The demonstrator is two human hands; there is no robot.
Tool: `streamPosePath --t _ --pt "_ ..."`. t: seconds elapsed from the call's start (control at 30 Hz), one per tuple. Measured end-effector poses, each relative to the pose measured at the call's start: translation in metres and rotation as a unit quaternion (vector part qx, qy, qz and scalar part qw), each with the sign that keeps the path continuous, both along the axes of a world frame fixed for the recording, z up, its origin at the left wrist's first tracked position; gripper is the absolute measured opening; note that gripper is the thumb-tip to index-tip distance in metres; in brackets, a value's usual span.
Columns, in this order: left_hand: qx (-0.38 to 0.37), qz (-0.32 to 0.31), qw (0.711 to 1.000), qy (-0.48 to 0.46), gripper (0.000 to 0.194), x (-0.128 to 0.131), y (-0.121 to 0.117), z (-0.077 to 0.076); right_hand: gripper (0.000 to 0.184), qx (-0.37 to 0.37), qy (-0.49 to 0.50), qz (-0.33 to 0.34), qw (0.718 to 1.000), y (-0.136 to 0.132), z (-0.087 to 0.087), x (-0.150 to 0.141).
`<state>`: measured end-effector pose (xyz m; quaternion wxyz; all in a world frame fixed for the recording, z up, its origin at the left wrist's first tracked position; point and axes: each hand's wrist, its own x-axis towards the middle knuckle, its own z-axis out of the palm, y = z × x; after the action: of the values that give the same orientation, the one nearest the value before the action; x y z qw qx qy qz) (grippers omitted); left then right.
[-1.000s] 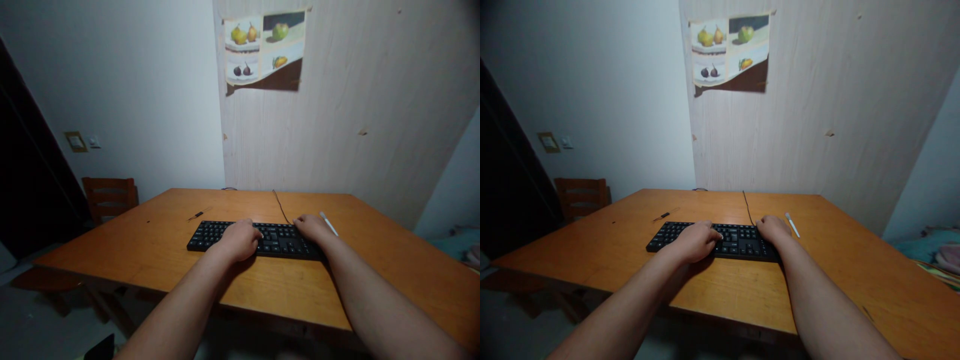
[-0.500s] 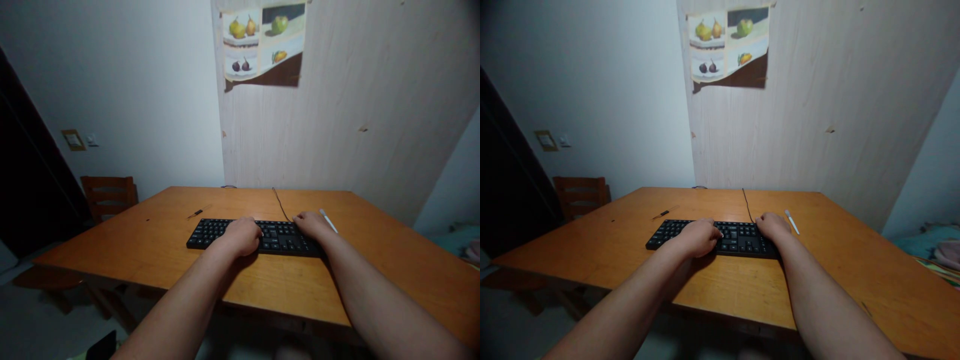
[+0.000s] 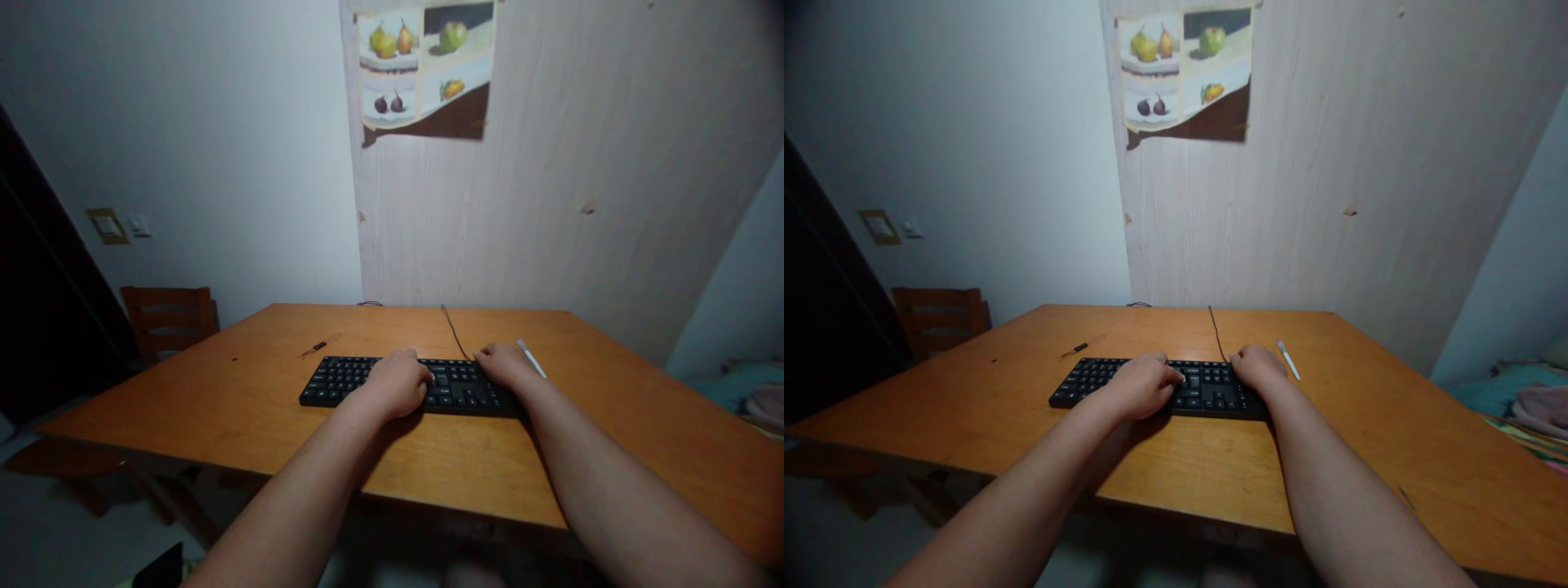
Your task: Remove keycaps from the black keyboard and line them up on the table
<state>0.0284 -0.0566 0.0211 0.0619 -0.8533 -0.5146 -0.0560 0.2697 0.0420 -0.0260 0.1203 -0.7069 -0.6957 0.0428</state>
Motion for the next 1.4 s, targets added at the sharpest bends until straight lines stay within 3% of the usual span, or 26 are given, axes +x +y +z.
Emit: streamPosePath --t 0.23,0.83,1.4 --pt "-0.020 -0.028 0.999 0.025 0.034 0.005 0.002 0.001 0.045 -0.003 0.002 -0.003 1.000 -0.001 0.001 0.000" --pt "-0.025 -0.001 0.999 0.030 0.033 0.009 0.004 0.002 0.042 -0.001 0.002 -0.007 1.000 -0.004 0.003 -0.003" --pt "-0.025 -0.047 0.999 0.013 0.034 0.016 0.006 -0.002 0.043 -0.005 -0.001 -0.012 1.000 -0.006 0.006 -0.004"
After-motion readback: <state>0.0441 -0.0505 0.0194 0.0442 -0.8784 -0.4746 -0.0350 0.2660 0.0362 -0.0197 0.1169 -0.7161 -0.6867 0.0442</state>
